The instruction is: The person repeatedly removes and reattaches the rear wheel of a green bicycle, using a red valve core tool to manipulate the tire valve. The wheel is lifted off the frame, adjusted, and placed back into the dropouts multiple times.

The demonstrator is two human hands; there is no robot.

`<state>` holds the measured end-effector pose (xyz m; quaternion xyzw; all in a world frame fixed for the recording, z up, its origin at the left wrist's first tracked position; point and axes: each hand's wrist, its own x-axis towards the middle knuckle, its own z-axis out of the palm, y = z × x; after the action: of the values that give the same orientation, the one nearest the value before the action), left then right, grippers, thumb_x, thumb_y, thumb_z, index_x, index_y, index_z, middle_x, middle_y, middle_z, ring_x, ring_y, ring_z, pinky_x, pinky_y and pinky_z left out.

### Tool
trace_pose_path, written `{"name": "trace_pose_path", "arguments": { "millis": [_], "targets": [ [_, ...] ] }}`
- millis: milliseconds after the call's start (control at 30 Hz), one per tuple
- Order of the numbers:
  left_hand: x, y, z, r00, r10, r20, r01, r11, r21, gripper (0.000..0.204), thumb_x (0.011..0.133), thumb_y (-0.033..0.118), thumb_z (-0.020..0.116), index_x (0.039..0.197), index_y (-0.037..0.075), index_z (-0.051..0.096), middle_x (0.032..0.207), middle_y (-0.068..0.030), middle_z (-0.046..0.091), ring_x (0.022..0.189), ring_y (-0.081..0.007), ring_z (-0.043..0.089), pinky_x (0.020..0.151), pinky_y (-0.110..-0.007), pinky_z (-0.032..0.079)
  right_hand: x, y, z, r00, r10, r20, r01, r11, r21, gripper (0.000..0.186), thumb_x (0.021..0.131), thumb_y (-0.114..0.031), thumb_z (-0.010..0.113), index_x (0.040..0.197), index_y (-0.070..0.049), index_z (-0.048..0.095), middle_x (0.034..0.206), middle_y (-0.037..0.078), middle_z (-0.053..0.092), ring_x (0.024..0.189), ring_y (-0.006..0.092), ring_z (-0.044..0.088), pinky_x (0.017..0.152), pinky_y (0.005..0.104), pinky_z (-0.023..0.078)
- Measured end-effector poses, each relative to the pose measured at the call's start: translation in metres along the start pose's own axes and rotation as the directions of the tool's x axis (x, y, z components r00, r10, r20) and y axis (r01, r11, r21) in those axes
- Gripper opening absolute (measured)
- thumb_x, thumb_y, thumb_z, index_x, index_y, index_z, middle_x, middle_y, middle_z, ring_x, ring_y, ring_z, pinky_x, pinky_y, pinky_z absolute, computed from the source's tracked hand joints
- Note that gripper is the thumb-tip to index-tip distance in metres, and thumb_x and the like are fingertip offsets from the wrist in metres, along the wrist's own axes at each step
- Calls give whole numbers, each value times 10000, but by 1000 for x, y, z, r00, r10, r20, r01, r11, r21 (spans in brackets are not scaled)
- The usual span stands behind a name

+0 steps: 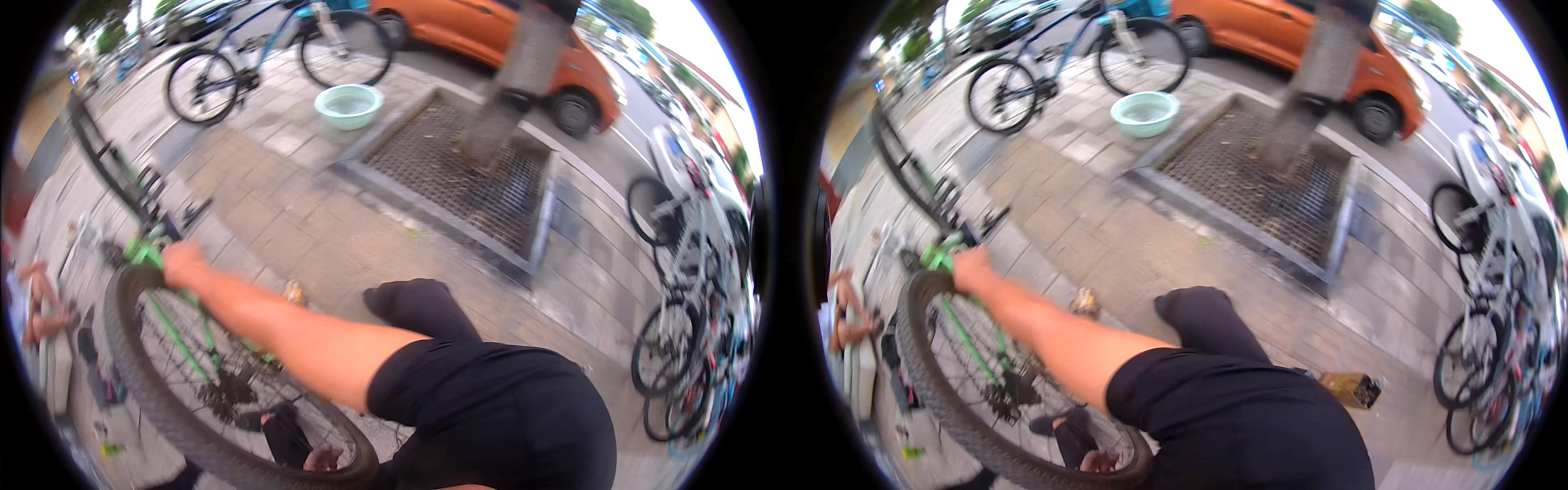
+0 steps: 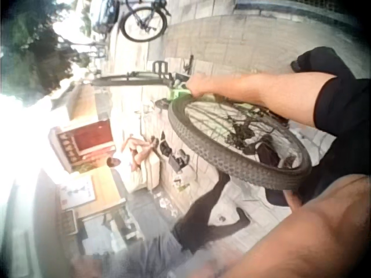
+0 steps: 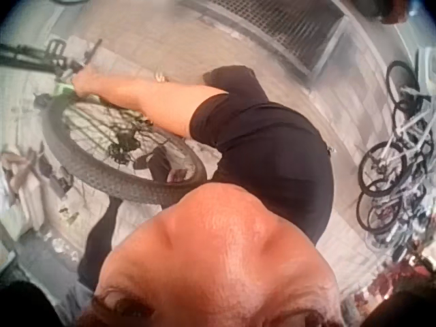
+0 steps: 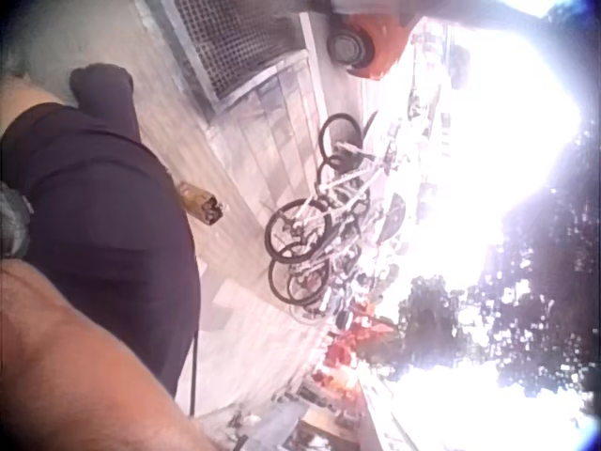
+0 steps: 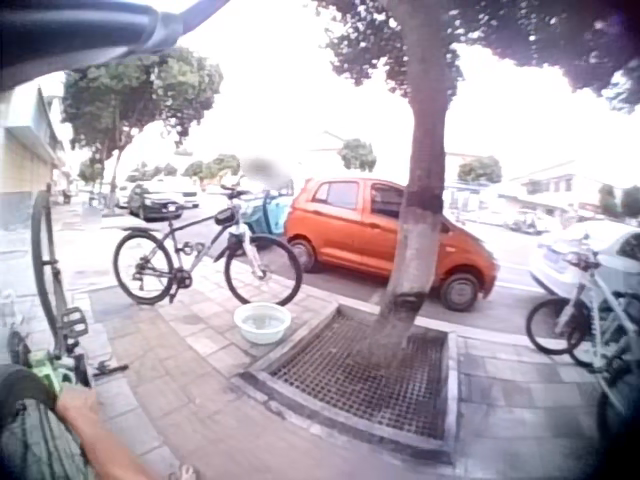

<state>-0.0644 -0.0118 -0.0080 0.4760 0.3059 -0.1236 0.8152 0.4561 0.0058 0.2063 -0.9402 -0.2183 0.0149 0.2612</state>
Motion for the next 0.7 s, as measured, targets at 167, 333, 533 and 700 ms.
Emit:
{"name": "trace_pose_path", "arguments": {
  "millis": [167, 333, 533, 700],
  "targets": [
    [-85, 97, 95, 985, 145, 96, -168, 643, 748, 417, 960, 111, 685, 1353, -17, 636, 1252, -95, 696, 1153, -178, 650, 999, -352, 530, 30, 113, 21, 943, -299, 146, 279, 949, 146, 449, 1001, -411, 591, 1101, -14, 775, 1077, 185, 778, 993, 343, 744, 828, 509, 566],
    [-70, 27, 80, 890, 444, 106, -450, 816, 364, 456, 1027, 136, 636, 1456, -1, 566, 1245, -55, 698, 1144, -123, 627, 991, -316, 514, 4, 37, -2, 975, -118, 188, 127, 991, -38, 402, 1037, -384, 535, 1246, -89, 710, 1171, 231, 726, 1055, 385, 721, 924, 515, 548],
    [-60, -10, 76, 898, 433, 76, -427, 818, 386, 460, 1008, 48, 628, 1460, -4, 559, 1300, -38, 690, 1154, -108, 639, 1024, -285, 492, -21, 16, -25, 995, 11, 96, -16, 998, 56, 348, 813, -403, 747, 1042, -157, 836, 1157, 153, 772, 1122, 339, 728, 1018, 456, 541],
    [-49, 9, 79, 926, 370, 68, -367, 848, 382, 467, 1004, 14, 619, 1465, -13, 549, 1328, -56, 680, 1183, -108, 632, 1029, -286, 496, -4, 32, -34, 989, 63, 131, -69, 997, 38, 387, 835, -384, 691, 1096, -125, 812, 1232, 174, 747, 1179, 347, 706, 1040, 458, 520]
  ]
}}
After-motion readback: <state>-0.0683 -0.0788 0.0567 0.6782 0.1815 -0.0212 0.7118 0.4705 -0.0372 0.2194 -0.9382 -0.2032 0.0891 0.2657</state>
